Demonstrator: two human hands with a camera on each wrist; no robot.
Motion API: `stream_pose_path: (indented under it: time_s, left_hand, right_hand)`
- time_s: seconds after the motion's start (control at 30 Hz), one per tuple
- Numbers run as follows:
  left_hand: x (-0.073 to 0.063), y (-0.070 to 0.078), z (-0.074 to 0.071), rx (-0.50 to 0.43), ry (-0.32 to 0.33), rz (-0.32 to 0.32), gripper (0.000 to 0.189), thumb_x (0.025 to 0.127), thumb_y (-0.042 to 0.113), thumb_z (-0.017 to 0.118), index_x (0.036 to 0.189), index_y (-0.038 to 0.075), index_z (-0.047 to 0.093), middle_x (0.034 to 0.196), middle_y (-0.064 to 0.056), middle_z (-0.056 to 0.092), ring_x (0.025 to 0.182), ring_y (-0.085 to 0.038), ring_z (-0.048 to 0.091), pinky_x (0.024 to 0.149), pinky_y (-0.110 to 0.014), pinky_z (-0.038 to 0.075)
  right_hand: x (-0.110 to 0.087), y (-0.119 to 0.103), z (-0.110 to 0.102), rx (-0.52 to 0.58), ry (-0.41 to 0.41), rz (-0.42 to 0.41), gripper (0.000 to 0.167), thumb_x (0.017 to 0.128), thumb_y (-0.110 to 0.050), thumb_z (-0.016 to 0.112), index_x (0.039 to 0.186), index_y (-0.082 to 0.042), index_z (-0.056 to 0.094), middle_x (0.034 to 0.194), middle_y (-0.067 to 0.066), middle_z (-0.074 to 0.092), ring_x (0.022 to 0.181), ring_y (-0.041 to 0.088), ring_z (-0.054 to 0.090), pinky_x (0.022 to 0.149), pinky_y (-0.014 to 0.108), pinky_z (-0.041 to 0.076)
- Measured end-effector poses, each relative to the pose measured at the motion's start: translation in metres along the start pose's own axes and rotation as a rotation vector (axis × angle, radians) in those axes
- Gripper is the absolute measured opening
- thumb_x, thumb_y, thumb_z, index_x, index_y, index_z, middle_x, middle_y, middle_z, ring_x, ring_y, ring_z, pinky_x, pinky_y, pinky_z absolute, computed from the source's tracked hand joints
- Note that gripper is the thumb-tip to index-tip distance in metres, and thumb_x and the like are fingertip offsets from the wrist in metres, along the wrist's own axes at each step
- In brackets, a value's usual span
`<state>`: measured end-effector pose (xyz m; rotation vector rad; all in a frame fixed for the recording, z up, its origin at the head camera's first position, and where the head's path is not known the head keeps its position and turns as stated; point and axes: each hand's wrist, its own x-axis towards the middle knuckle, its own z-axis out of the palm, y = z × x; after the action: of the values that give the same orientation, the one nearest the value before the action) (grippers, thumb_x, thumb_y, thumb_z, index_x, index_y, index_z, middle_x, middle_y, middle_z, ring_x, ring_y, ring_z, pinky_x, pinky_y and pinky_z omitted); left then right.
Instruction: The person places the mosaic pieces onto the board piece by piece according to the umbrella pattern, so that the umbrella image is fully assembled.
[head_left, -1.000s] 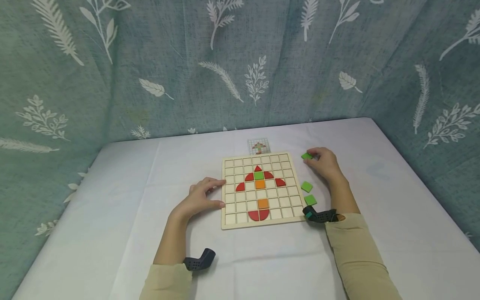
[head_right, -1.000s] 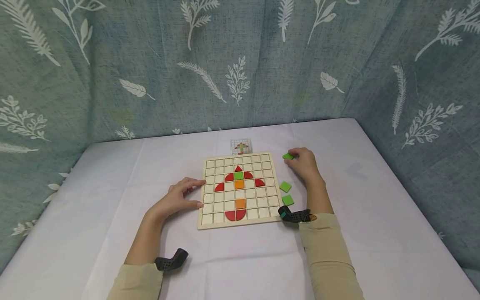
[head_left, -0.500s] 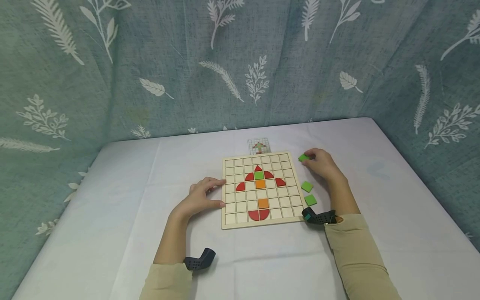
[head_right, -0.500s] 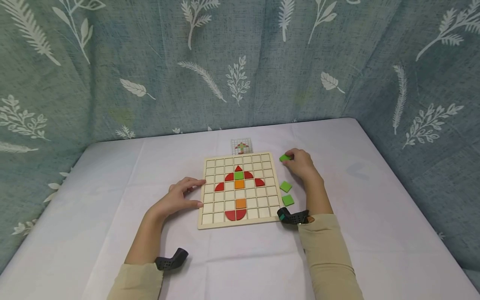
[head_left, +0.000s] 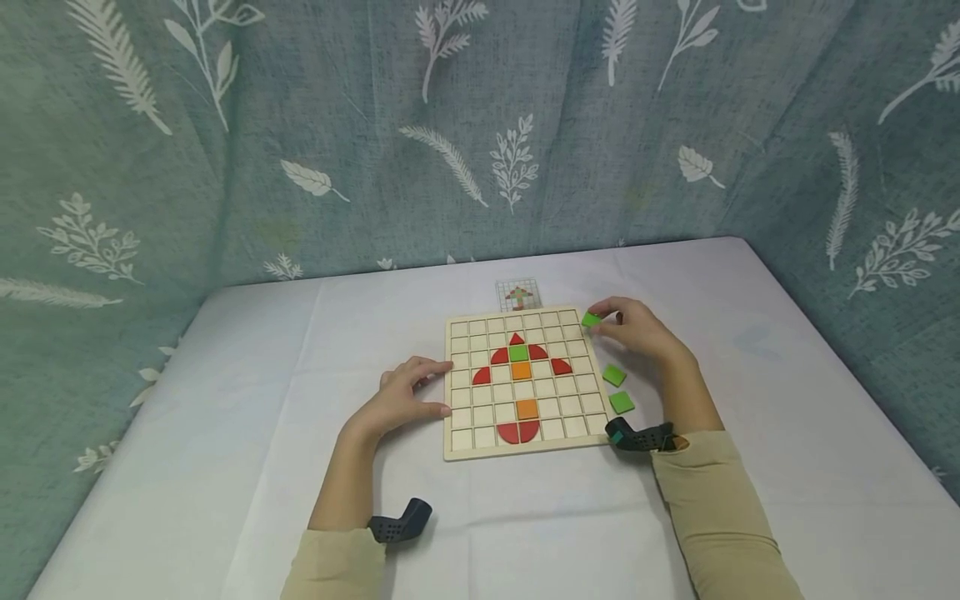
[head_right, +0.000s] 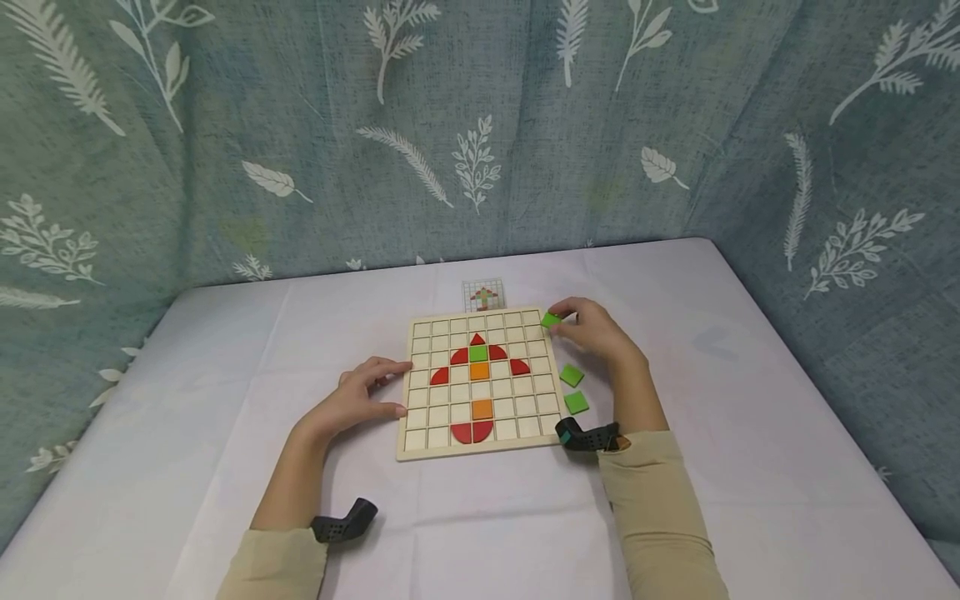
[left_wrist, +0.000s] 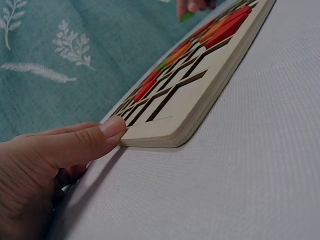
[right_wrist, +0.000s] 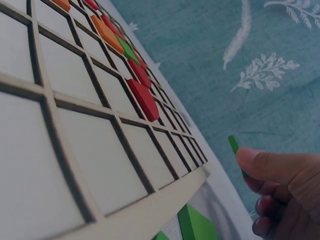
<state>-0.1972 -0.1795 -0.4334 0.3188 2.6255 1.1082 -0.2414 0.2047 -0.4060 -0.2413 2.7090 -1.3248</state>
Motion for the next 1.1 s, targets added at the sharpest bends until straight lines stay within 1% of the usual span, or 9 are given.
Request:
stream_pose_path:
  time_s: [0.07, 0.17, 0.3, 0.57, 0.7, 0.83, 0.97, 1.1]
  left_hand:
    - [0.0, 0.0, 0.0, 0.0, 0.003, -0.005, 0.072, 0.065, 0.037, 0.085, 0.13, 0.03, 0.056, 0.127, 0.006, 0.051, 0.116, -0.023, 0.031, 0.094, -0.048, 0.031]
    - [0.0, -0.001, 0.0, 0.003, 0.005, -0.006, 0.071, 0.065, 0.037, 0.085, 0.13, 0.03, 0.057, 0.127, 0.007, 0.051, 0.116, -0.023, 0.031, 0.094, -0.048, 0.031]
    - [0.0, -0.001, 0.001, 0.009, 0.008, -0.005, 0.071, 0.066, 0.038, 0.084, 0.13, 0.03, 0.057, 0.127, 0.006, 0.051, 0.117, -0.023, 0.032, 0.094, -0.048, 0.031]
    - [0.001, -0.001, 0.002, 0.014, 0.011, -0.006, 0.071, 0.065, 0.038, 0.085, 0.13, 0.03, 0.057, 0.127, 0.006, 0.051, 0.117, -0.023, 0.032, 0.094, -0.048, 0.031]
    - [0.001, -0.002, 0.002, 0.026, 0.01, -0.004, 0.07, 0.066, 0.038, 0.084, 0.13, 0.03, 0.057, 0.126, 0.006, 0.052, 0.117, -0.024, 0.032, 0.093, -0.049, 0.031]
    - [0.0, -0.001, 0.001, 0.026, 0.009, -0.007, 0.07, 0.066, 0.038, 0.084, 0.13, 0.03, 0.057, 0.127, 0.006, 0.051, 0.117, -0.024, 0.032, 0.094, -0.05, 0.031]
    - [0.0, 0.0, 0.001, 0.019, 0.009, -0.013, 0.07, 0.066, 0.038, 0.084, 0.13, 0.03, 0.056, 0.126, 0.006, 0.051, 0.117, -0.024, 0.032, 0.094, -0.05, 0.032]
    - [0.0, 0.0, 0.001, 0.023, 0.01, -0.016, 0.07, 0.066, 0.038, 0.084, 0.13, 0.03, 0.056, 0.126, 0.006, 0.051, 0.117, -0.024, 0.032, 0.093, -0.05, 0.032]
  right_hand:
    - [0.0, -0.003, 0.0, -0.002, -0.011, -0.012, 0.034, 0.088, -0.019, 0.064, 0.118, -0.003, 0.061, 0.117, 0.016, 0.056, 0.08, 0.022, 0.043, 0.066, 0.032, 0.038]
    - [0.001, -0.008, 0.001, -0.006, -0.025, -0.008, 0.033, 0.088, -0.015, 0.063, 0.119, -0.004, 0.061, 0.118, 0.015, 0.057, 0.083, 0.023, 0.042, 0.068, 0.034, 0.037]
    - [0.003, -0.013, 0.004, -0.022, -0.036, -0.037, 0.032, 0.09, -0.013, 0.063, 0.119, -0.001, 0.06, 0.118, 0.017, 0.057, 0.084, 0.023, 0.042, 0.07, 0.033, 0.037]
    - [0.002, -0.028, 0.012, -0.009, -0.059, -0.072, 0.035, 0.089, -0.017, 0.065, 0.12, -0.003, 0.061, 0.116, 0.014, 0.057, 0.085, 0.024, 0.041, 0.07, 0.034, 0.035]
    - [0.001, -0.035, 0.018, -0.005, -0.059, -0.123, 0.035, 0.09, -0.015, 0.065, 0.122, -0.002, 0.06, 0.115, 0.014, 0.058, 0.085, 0.024, 0.041, 0.07, 0.034, 0.035]
    - [-0.001, -0.043, 0.023, 0.009, -0.052, -0.19, 0.035, 0.089, -0.013, 0.065, 0.121, -0.002, 0.06, 0.117, 0.014, 0.058, 0.088, 0.024, 0.042, 0.073, 0.035, 0.037]
    - [-0.002, -0.051, 0.029, 0.006, -0.07, -0.253, 0.034, 0.089, -0.013, 0.066, 0.121, -0.003, 0.061, 0.118, 0.012, 0.059, 0.092, 0.024, 0.045, 0.078, 0.037, 0.038]
    - [-0.003, -0.058, 0.036, -0.011, -0.095, -0.305, 0.033, 0.088, -0.013, 0.066, 0.119, -0.002, 0.062, 0.117, 0.012, 0.06, 0.096, 0.029, 0.048, 0.08, 0.037, 0.04]
